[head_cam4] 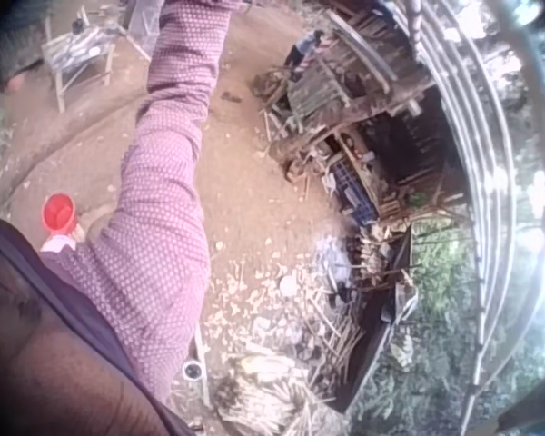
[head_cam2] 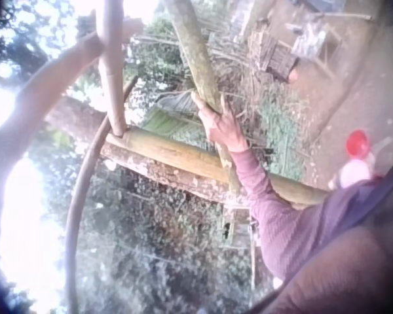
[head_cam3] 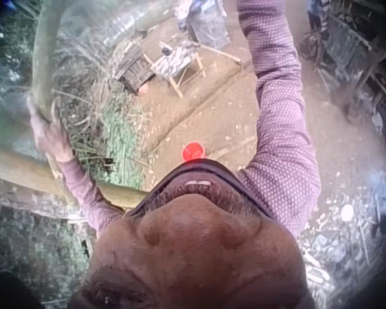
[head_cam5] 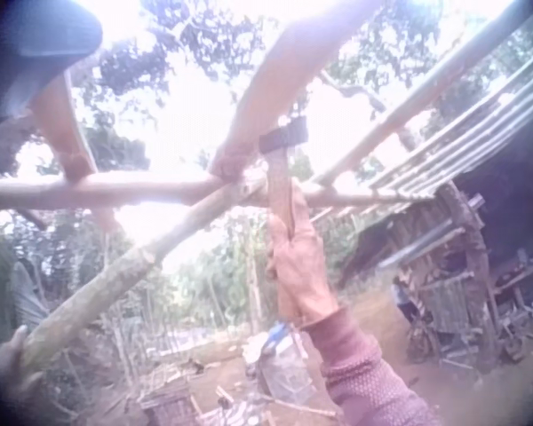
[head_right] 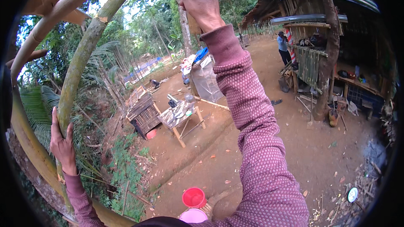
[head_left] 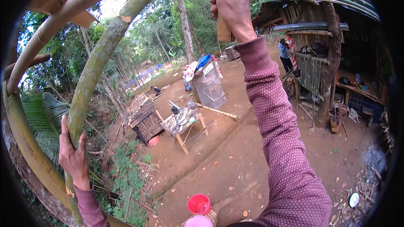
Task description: The person uses a machete to split a long bamboo pole into thin strips. They repeatedly strike the bamboo against a wooden block to separate the layers, then lift and reposition the pole to continue splitting it into smaller pieces.
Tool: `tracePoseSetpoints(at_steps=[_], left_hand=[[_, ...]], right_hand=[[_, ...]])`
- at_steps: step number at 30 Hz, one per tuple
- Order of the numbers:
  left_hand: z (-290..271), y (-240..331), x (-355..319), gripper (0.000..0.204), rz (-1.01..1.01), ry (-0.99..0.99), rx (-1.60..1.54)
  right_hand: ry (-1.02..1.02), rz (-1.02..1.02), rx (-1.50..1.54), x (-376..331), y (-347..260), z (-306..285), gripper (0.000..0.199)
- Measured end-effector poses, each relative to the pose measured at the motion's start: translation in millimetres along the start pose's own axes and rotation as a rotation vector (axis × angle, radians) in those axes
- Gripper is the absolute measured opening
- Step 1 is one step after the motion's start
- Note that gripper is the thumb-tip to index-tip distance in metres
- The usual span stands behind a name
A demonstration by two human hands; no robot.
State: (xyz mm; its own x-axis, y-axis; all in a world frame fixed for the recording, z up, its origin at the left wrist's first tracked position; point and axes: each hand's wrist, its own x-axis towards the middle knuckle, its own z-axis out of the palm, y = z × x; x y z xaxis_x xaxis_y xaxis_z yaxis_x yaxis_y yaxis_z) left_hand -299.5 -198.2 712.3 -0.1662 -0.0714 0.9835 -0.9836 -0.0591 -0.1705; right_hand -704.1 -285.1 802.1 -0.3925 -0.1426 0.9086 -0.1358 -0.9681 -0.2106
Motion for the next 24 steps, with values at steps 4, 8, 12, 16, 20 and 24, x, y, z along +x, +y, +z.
tracePoseSetpoints(at_steps=[4,8,12,16,20,24], left_hand=[[-5,2,3,0.057,0.001,0.029,-0.035],[2,3,1,0.058,0.009,-0.011,-0.026],[-5,2,2,0.058,0.036,0.030,-0.004],[-6,5,0,0.057,-0.026,-0.030,-0.039],[-7,1,3,0.062,0.048,0.029,-0.001],[-9,-1,3,0.062,0.039,0.027,0.013]], right_hand=[[0.171,-0.315,-0.063,18,16,7,0.058],[-0.001,-0.119,-0.355,16,43,9,0.055],[-0.021,-0.071,-0.197,11,6,-2,0.056],[0.095,-0.307,-0.565,26,52,3,0.059],[-0.145,0.109,-0.225,10,9,-2,0.060],[0.215,-0.129,0.180,1,-5,10,0.058]])
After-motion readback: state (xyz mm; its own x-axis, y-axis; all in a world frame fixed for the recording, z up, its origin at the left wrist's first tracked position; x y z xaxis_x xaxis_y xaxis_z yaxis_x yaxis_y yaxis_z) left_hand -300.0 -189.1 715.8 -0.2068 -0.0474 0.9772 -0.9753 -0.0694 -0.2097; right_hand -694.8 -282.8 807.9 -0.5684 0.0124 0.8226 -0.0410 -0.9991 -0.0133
